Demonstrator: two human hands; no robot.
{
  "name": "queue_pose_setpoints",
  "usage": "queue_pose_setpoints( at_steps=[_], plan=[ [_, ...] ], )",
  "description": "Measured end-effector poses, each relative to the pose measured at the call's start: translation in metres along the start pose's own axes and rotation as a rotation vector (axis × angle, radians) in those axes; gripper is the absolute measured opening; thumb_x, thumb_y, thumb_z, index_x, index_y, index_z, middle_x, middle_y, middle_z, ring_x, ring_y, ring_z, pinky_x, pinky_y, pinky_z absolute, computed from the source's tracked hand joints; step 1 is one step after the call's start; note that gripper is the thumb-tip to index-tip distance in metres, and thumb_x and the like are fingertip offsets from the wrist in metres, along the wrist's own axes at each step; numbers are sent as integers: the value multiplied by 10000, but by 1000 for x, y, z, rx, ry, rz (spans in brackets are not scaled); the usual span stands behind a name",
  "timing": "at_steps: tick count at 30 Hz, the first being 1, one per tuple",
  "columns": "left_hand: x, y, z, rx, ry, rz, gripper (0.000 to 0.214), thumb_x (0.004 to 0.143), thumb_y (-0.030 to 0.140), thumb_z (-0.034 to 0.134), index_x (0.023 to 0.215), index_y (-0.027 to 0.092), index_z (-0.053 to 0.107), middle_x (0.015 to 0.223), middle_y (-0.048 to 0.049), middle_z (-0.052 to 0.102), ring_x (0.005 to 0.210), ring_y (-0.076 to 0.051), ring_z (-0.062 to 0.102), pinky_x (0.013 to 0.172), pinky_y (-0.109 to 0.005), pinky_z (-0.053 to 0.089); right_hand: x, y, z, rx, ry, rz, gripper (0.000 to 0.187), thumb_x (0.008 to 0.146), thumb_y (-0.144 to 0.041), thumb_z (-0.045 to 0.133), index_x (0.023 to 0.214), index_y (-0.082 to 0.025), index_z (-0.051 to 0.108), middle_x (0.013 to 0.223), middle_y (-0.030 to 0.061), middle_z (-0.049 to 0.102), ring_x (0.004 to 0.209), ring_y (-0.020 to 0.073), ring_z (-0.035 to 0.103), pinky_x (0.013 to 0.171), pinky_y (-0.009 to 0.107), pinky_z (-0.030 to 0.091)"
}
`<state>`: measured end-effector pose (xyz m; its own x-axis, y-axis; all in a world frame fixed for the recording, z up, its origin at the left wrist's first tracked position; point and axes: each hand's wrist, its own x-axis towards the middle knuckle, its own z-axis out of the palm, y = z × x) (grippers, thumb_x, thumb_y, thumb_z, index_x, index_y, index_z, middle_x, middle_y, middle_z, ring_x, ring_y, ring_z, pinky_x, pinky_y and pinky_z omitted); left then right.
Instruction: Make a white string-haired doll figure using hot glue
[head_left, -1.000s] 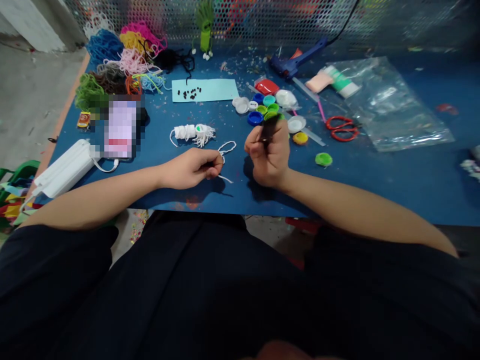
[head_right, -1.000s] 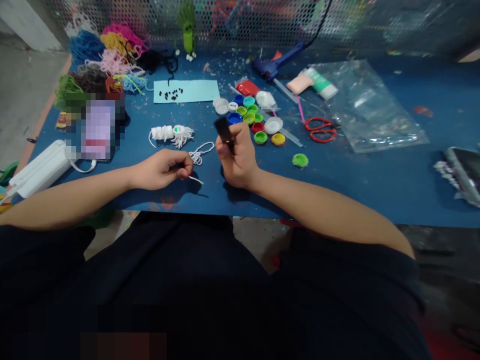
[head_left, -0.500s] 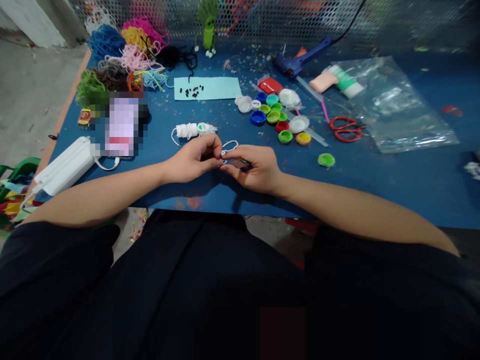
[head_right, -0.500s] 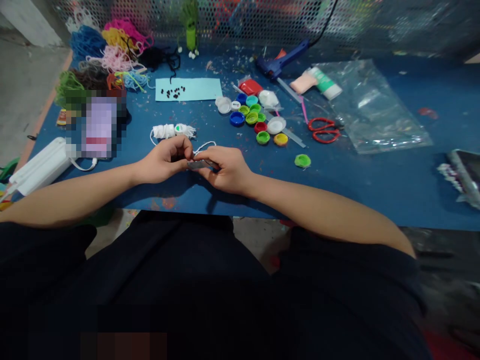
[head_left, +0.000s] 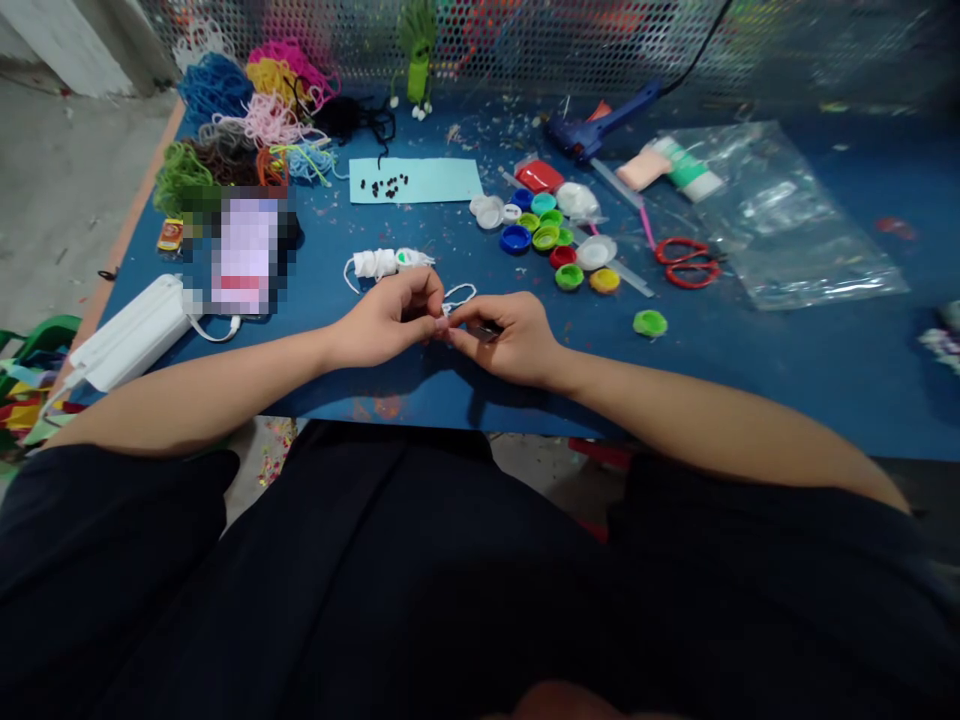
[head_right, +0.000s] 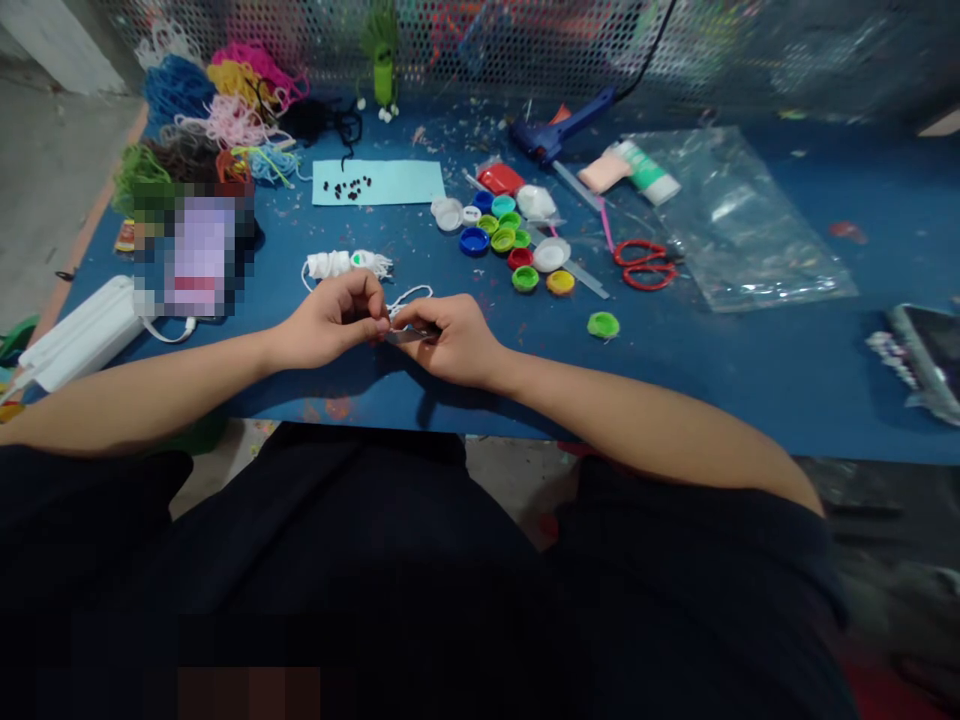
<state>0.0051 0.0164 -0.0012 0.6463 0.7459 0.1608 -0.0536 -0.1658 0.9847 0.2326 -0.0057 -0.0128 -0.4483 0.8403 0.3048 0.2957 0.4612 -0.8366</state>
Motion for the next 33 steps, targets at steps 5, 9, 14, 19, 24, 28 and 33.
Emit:
queue_pose_setpoints(
  at_steps=[5,9,14,19,24,28,33],
  plan=[
    [-1,4,0,27,1,21,307,910,363,817,968,186,572,840,2,627,718,-97,606,700,-264,521,4,4,1,235,65,124,416,766,-579,952,806,-194,801,572,-22,527,540,86,378,537,269,287],
    [-3,7,0,138,34,14,263,896,347,832,986,152,680,886,-43,708,804,-121,647,755,-273,532,6,14,2,425,151,191,414,731,-579,971,776,-208,792,617,-8,595,565,97,440,554,267,330],
    [-5,10,4,164,47,-54,175,933,303,773,992,141,743,821,-42,741,723,-114,661,688,-253,532,5,11,4,426,236,179,400,712,-577,969,769,-221,796,682,7,662,605,115,504,577,282,385],
    [-5,15,9,175,-9,-99,221,995,347,713,939,137,748,723,-36,729,636,-103,661,603,-214,510,3,-7,5,335,222,108,398,745,-585,947,744,-220,786,569,-19,517,531,92,379,509,282,298],
    [-6,16,8,159,-36,-116,339,1000,419,732,815,136,717,658,-33,713,589,-86,643,569,-187,488,2,-11,6,294,238,116,441,758,-638,918,761,-224,767,533,-31,455,510,89,323,492,284,270],
    [-5,14,6,129,-10,-95,294,996,397,739,867,133,751,667,-35,725,599,-84,653,584,-186,499,4,-7,5,290,230,126,456,771,-649,903,754,-216,760,587,-9,571,526,93,389,501,273,300],
    [-5,14,4,184,-1,-91,327,1010,391,718,810,133,742,659,-35,717,595,-77,637,585,-186,481,4,-2,5,296,173,132,420,778,-606,919,899,-217,815,588,-16,596,513,93,414,507,266,334]
  ],
)
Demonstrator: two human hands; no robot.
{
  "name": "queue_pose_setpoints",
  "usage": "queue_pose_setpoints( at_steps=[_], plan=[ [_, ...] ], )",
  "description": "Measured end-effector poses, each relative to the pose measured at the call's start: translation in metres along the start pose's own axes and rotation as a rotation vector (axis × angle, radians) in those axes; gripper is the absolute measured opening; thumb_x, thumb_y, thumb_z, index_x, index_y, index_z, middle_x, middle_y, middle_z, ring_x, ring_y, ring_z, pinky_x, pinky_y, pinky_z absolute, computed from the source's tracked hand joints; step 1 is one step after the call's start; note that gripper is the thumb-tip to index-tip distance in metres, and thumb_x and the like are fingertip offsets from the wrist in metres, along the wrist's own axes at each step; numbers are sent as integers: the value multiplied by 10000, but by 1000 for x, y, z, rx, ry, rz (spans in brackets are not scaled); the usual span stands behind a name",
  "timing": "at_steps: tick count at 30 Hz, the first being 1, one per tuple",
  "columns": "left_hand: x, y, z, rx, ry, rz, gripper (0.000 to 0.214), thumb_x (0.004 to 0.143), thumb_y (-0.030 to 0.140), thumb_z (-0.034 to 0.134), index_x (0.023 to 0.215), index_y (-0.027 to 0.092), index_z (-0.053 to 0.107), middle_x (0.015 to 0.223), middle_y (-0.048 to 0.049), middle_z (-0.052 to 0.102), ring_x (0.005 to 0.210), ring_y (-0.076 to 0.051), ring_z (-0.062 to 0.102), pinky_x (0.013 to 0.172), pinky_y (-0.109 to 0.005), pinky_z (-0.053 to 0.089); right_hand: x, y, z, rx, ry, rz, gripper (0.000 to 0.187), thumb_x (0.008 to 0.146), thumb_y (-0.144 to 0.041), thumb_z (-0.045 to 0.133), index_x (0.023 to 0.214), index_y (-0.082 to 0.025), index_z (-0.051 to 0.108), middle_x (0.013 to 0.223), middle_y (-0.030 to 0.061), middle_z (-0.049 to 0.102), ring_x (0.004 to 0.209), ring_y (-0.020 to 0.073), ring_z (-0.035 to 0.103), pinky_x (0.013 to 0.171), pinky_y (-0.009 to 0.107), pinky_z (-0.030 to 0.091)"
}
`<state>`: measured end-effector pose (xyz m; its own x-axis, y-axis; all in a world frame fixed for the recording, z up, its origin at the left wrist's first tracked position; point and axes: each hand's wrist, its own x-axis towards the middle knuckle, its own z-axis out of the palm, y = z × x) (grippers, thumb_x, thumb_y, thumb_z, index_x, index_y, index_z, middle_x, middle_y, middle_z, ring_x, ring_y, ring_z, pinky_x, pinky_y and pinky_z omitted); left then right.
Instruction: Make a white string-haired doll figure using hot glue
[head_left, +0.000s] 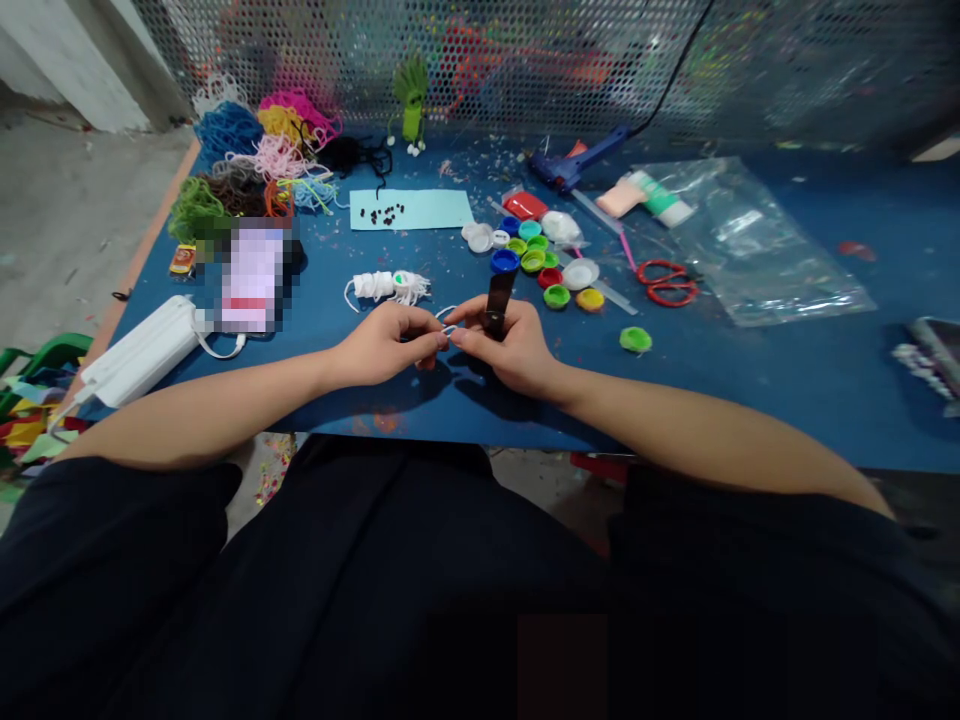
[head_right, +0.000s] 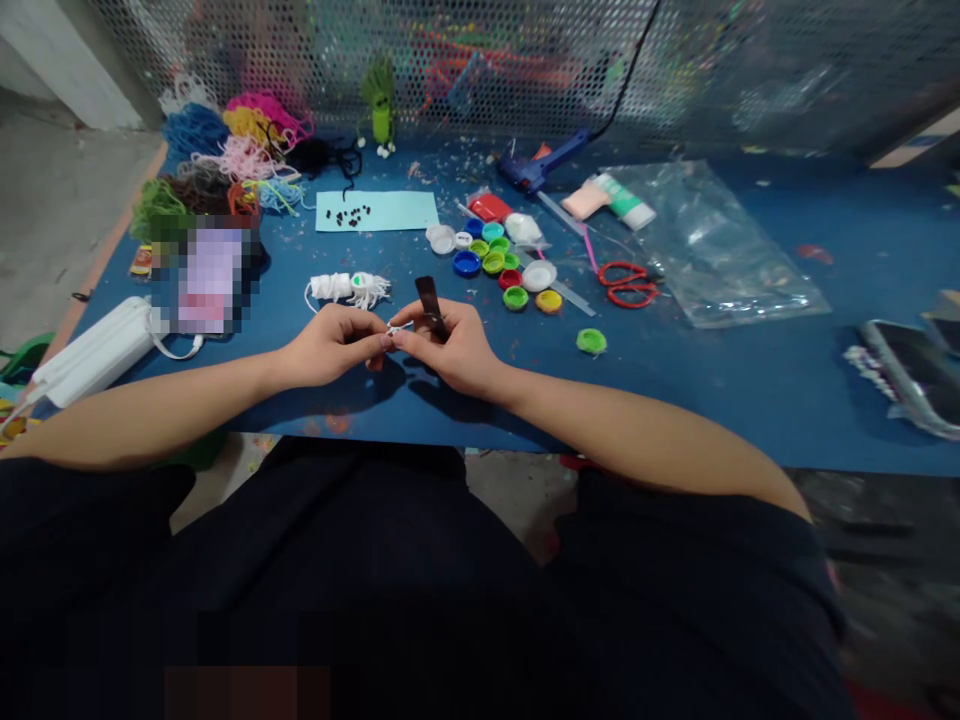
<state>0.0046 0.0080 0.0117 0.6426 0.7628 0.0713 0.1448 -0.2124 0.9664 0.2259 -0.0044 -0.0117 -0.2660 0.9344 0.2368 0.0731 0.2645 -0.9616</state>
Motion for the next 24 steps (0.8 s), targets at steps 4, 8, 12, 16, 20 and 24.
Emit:
queue_pose_setpoints(
  at_steps=[4,8,12,16,20,24],
  plan=[
    [0,-2,-1,24,-11,-5,341,1005,413,724,809,134,722,663,-41,722,595,-85,647,572,-184,483,1,1,2,-9,-8,9,430,759,-613,939,846,-209,817,745,40,736,633,144,592,596,293,471],
    [0,-5,-2,3,2,-2,339,1007,445,721,857,141,727,695,-49,741,632,-105,688,609,-199,524,2,-1,1,-65,37,4,458,756,-628,934,804,-195,791,674,21,685,590,121,524,567,278,419],
    [1,-5,-3,-10,4,19,331,1018,437,707,882,137,737,705,-50,740,649,-108,695,640,-205,531,2,-2,-2,-80,62,5,487,798,-645,891,821,-179,755,652,4,628,573,100,451,544,269,349],
    [2,-5,-5,-37,18,28,326,1023,431,708,886,136,728,692,-30,715,640,-96,665,643,-205,508,4,5,-4,-63,42,12,503,862,-671,835,854,-186,702,652,-10,566,586,103,431,545,271,326],
    [3,-6,-7,-151,55,24,334,1023,421,709,840,143,685,673,-12,679,626,-92,643,640,-212,508,12,17,-12,-20,-2,48,560,861,-717,829,1055,-227,638,637,-57,465,535,95,357,516,266,275],
    [5,-4,-10,-325,144,-37,276,1026,306,671,804,142,672,666,-17,686,602,-87,646,665,-224,539,23,28,-32,-211,21,-99,538,945,-737,719,1054,-222,611,717,-21,532,589,116,425,571,285,325]
  ],
)
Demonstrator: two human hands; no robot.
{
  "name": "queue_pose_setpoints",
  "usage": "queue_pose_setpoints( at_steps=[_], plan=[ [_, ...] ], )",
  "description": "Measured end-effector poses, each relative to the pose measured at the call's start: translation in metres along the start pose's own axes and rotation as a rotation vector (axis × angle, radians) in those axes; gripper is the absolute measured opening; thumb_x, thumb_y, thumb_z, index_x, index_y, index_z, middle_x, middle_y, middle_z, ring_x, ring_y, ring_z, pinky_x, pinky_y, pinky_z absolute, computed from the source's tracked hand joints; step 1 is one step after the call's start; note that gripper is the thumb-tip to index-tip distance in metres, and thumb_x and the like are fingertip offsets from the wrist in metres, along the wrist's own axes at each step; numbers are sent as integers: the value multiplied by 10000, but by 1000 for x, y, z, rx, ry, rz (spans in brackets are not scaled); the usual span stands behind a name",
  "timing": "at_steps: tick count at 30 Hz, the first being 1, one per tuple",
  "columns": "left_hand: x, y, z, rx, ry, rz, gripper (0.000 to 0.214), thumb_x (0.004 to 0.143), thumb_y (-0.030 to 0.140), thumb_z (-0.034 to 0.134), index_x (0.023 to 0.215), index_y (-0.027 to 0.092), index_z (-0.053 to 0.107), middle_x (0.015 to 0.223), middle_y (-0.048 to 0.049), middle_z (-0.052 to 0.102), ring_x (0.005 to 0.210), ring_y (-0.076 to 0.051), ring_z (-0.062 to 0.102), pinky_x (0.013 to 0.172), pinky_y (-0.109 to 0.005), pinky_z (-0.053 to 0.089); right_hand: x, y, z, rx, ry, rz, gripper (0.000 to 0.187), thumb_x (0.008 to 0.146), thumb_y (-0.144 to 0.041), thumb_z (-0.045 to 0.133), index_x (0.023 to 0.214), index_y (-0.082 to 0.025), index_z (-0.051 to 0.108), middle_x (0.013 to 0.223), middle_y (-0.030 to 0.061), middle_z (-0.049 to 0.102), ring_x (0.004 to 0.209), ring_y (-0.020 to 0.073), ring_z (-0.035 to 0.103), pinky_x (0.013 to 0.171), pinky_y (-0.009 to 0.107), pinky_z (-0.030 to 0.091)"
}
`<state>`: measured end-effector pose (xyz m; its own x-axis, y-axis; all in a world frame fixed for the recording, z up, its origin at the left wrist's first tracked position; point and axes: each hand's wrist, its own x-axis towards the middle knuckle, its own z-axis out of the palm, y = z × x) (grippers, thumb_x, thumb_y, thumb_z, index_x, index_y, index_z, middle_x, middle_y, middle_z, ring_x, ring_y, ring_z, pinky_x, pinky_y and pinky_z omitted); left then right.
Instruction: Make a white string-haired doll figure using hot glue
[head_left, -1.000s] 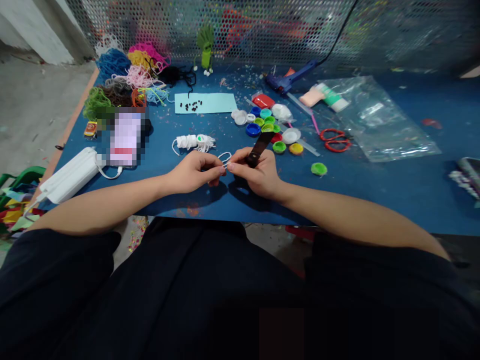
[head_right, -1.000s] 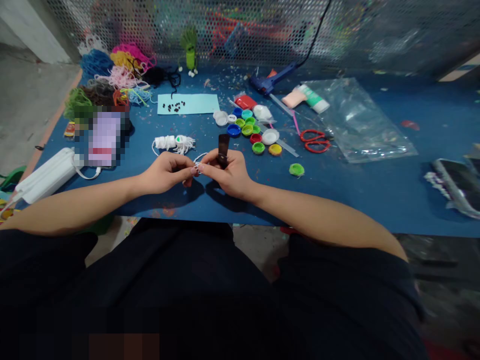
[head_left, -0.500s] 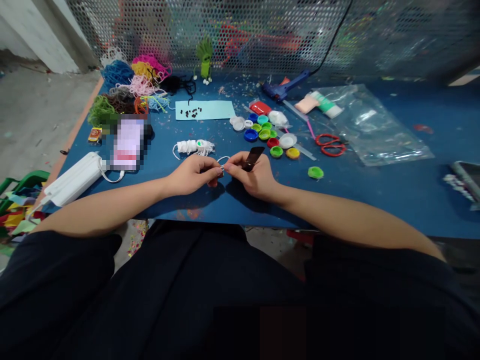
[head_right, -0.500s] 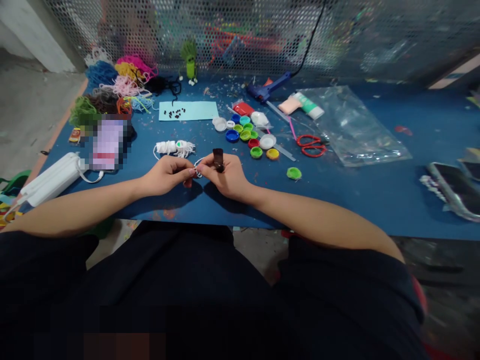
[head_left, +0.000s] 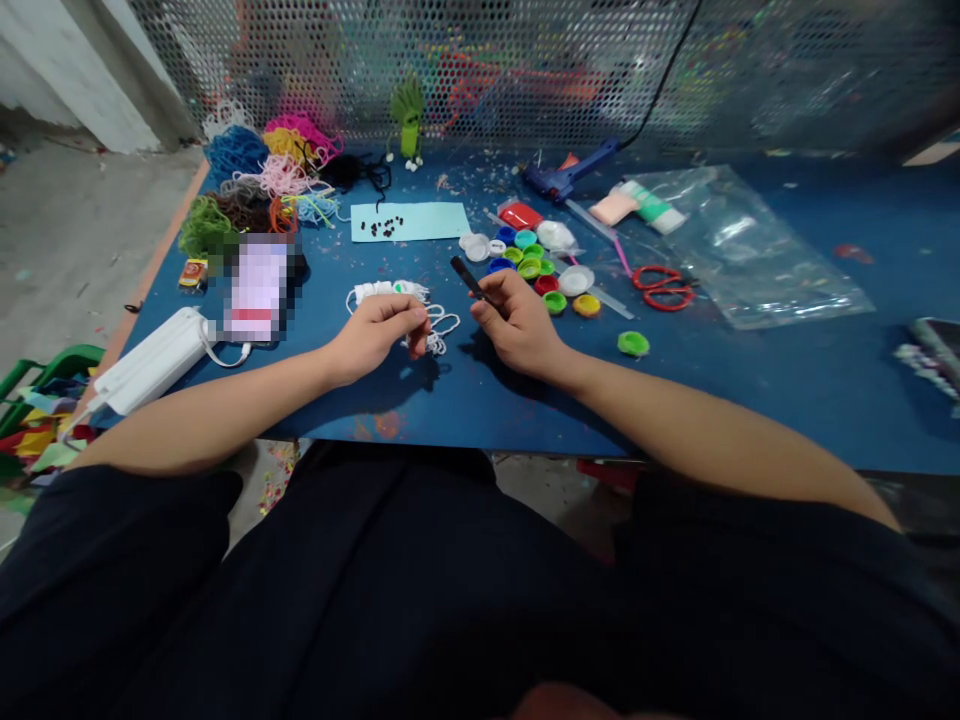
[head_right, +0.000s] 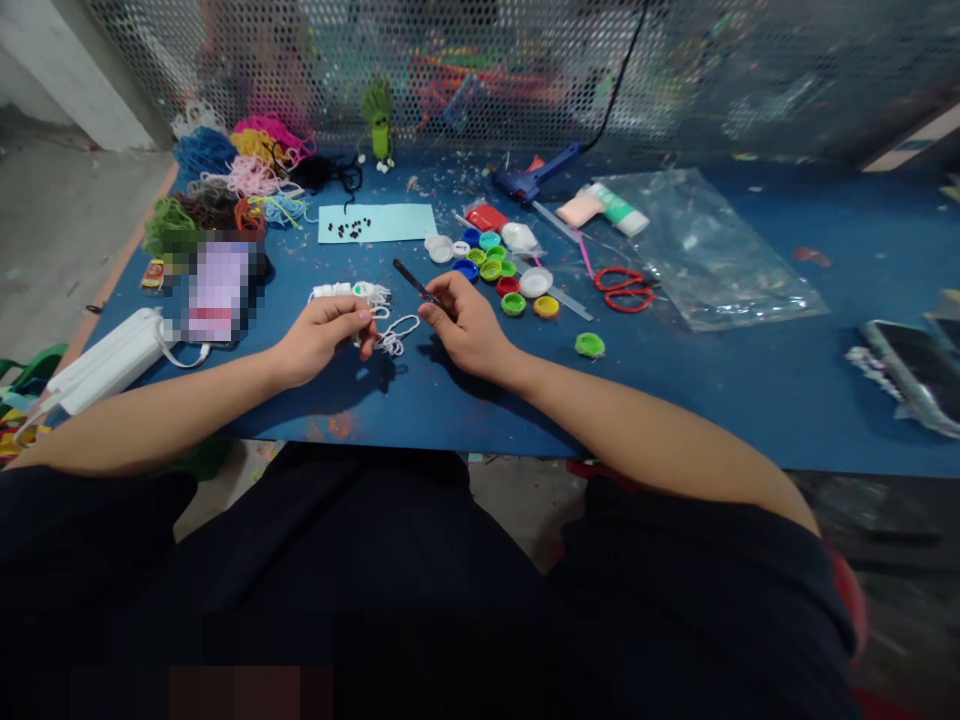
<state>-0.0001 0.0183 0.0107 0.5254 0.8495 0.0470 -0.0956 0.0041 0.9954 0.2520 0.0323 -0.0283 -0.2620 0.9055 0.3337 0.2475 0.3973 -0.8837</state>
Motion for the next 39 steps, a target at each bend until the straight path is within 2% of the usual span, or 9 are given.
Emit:
queue_pose_setpoints(
  at_steps=[3,8,17,22,25,28,33,36,39],
  plan=[
    [0,4,0,-160,86,-82,247,1010,251,652,790,139,664,636,-21,680,581,-94,656,695,-239,577,5,8,-10,-211,-35,-104,467,1048,-654,598,948,-200,638,750,19,609,644,142,511,635,304,380],
    [0,10,0,-259,128,-148,237,994,249,657,793,125,667,620,-33,684,560,-99,664,756,-259,632,4,7,-12,-410,-113,-214,343,1045,-485,635,915,-178,717,773,38,686,666,152,543,665,305,376],
    [1,5,-1,-272,89,-145,249,972,192,622,751,102,695,595,-57,686,522,-106,663,599,-224,575,1,2,-7,-390,-82,-313,302,1044,-429,656,934,-175,777,813,50,742,671,149,593,664,292,413],
    [1,5,-2,-251,74,-152,244,974,213,640,763,102,692,606,-56,684,531,-108,661,620,-239,573,1,0,-5,-343,-67,-348,286,1039,-406,671,918,-172,784,786,39,737,645,131,584,641,279,407],
    [1,4,-2,-218,66,-158,231,968,242,678,773,117,680,621,-41,675,554,-108,657,627,-243,566,0,-3,-5,-292,-61,-311,295,1028,-418,684,904,-169,781,752,29,727,611,120,561,611,273,392],
    [0,1,-1,-168,40,-132,234,971,285,706,791,141,673,640,-23,663,590,-107,648,620,-232,542,-4,-10,-3,-203,-79,-205,336,1024,-464,689,885,-166,765,691,15,696,567,111,531,574,268,372],
    [0,-3,2,45,-47,0,274,1020,338,660,815,156,665,675,-9,660,615,-87,616,651,-217,501,-12,-25,10,-21,-119,-53,434,1039,-558,672,858,-166,715,684,7,673,562,98,524,582,262,389],
    [0,-4,4,210,-156,56,298,1014,312,635,767,148,669,644,-3,634,603,-85,592,641,-217,472,-17,-32,16,60,-186,-34,455,1047,-593,653,899,-167,712,718,9,681,589,98,539,596,258,403],
    [-1,-3,5,297,-213,43,299,986,287,624,721,152,652,612,4,604,592,-86,562,617,-219,435,-22,-35,20,67,-231,-48,491,1046,-633,637,893,-171,698,712,12,668,635,111,551,611,260,407]
  ],
)
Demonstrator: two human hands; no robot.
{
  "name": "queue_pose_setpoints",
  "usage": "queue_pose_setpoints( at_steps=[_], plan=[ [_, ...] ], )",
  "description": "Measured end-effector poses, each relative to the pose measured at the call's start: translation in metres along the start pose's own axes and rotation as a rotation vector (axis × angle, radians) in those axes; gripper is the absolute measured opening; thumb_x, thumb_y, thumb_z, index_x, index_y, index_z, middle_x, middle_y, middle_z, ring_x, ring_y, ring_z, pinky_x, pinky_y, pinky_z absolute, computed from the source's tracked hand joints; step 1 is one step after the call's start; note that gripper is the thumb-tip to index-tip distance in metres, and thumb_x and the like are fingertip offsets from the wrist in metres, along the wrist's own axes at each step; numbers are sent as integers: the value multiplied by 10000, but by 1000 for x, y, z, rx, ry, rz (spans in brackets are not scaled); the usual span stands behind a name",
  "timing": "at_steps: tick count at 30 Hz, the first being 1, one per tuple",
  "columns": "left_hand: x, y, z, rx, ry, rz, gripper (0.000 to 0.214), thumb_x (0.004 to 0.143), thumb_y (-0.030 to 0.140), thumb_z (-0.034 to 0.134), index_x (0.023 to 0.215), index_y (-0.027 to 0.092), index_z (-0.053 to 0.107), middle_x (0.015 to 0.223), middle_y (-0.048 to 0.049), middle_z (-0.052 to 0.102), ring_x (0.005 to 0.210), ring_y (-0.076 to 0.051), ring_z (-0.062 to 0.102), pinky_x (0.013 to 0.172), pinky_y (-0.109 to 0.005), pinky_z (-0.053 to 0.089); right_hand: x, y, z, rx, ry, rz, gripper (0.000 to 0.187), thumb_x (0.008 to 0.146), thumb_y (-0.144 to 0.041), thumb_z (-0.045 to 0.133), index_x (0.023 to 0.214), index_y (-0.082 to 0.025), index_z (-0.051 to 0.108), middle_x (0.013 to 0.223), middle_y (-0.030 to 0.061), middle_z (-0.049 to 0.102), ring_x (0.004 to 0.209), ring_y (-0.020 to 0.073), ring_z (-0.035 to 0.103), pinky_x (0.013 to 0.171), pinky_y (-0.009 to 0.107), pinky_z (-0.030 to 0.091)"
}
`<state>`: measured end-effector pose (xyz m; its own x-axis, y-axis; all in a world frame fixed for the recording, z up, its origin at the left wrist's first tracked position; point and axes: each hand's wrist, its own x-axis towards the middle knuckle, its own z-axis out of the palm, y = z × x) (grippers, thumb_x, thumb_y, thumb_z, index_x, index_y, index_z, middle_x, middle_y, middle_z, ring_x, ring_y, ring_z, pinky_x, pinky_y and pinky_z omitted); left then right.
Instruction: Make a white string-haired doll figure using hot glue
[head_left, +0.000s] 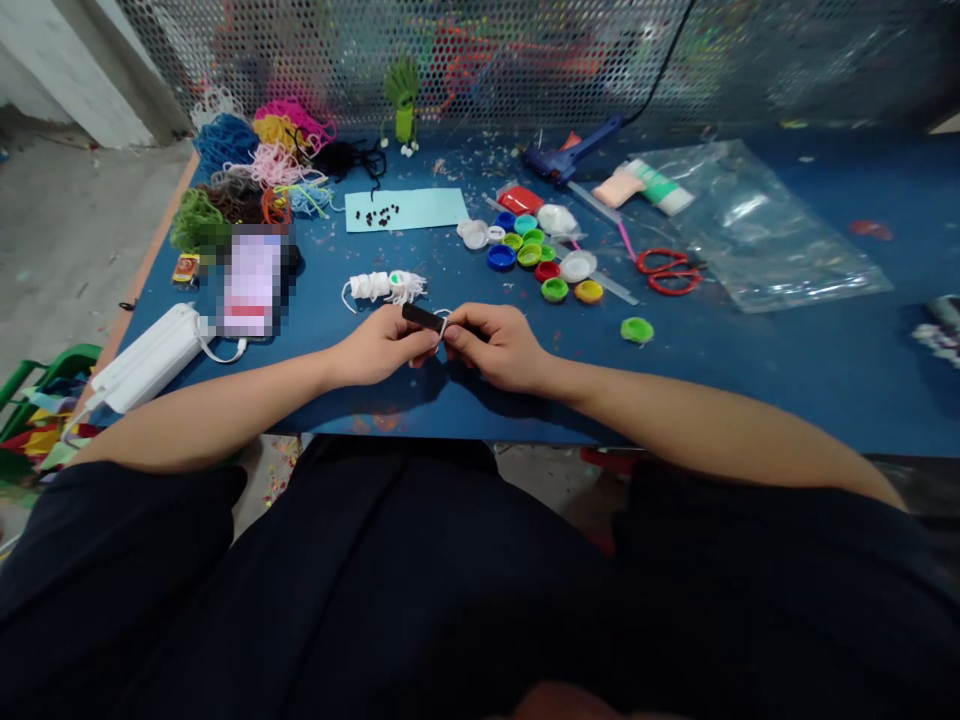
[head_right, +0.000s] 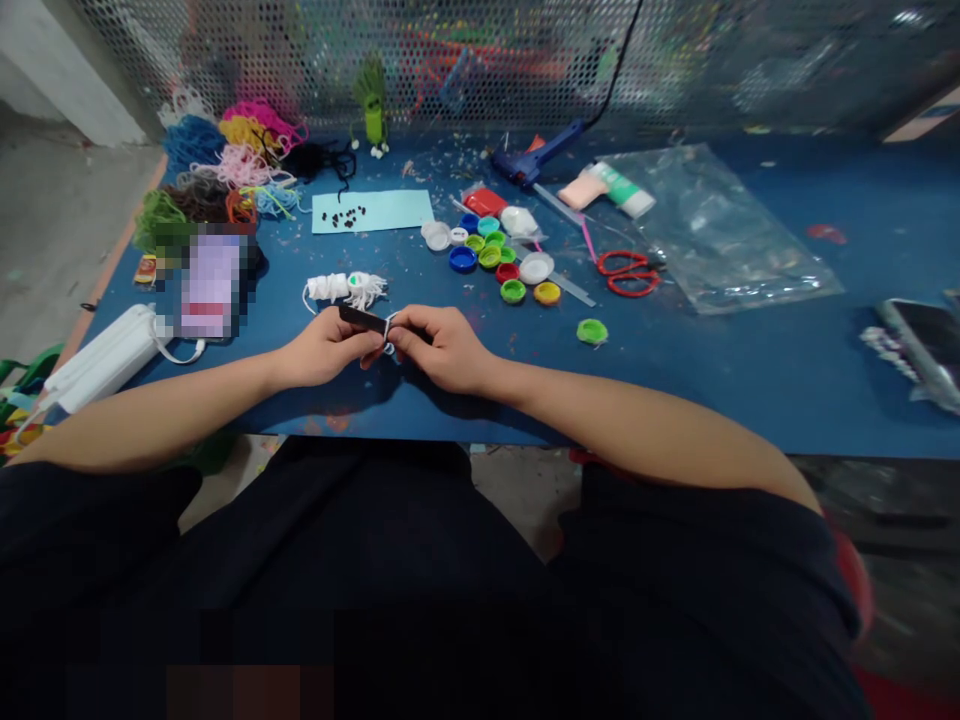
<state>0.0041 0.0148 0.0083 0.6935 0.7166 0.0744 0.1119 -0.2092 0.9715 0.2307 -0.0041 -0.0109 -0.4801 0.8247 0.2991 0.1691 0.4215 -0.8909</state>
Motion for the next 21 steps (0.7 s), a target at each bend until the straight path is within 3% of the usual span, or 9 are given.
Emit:
queue_pose_setpoints(
  at_steps=[4,8,10,16,21],
  plan=[
    [-1,7,-4,31,70,18,310,959,278,615,667,170,613,591,11,575,562,-80,506,583,-233,379,-1,2,2,-14,125,-7,552,1012,-731,629,898,-192,671,665,4,600,584,113,490,572,282,380],
    [-2,13,-7,27,122,18,301,941,250,601,648,183,598,575,8,565,556,-87,497,592,-247,384,9,12,-3,161,360,28,623,957,-848,603,864,-236,527,647,-19,474,515,105,399,482,285,317],
    [-3,12,-7,22,129,8,299,938,244,601,646,182,601,576,8,565,555,-85,499,597,-246,394,14,16,-7,257,403,73,658,897,-870,669,842,-245,473,649,-34,439,497,93,364,452,274,281],
    [-2,8,-2,54,147,-5,294,964,238,598,681,172,642,598,5,599,579,-85,538,617,-226,429,11,11,-1,373,143,169,605,808,-762,851,963,-212,652,605,-68,425,480,71,326,449,255,233],
    [-3,6,0,38,116,39,280,986,268,611,732,166,670,628,3,627,591,-81,569,616,-212,443,7,4,7,302,127,149,579,804,-698,892,805,-190,612,606,-54,442,531,69,347,487,254,247]
  ],
)
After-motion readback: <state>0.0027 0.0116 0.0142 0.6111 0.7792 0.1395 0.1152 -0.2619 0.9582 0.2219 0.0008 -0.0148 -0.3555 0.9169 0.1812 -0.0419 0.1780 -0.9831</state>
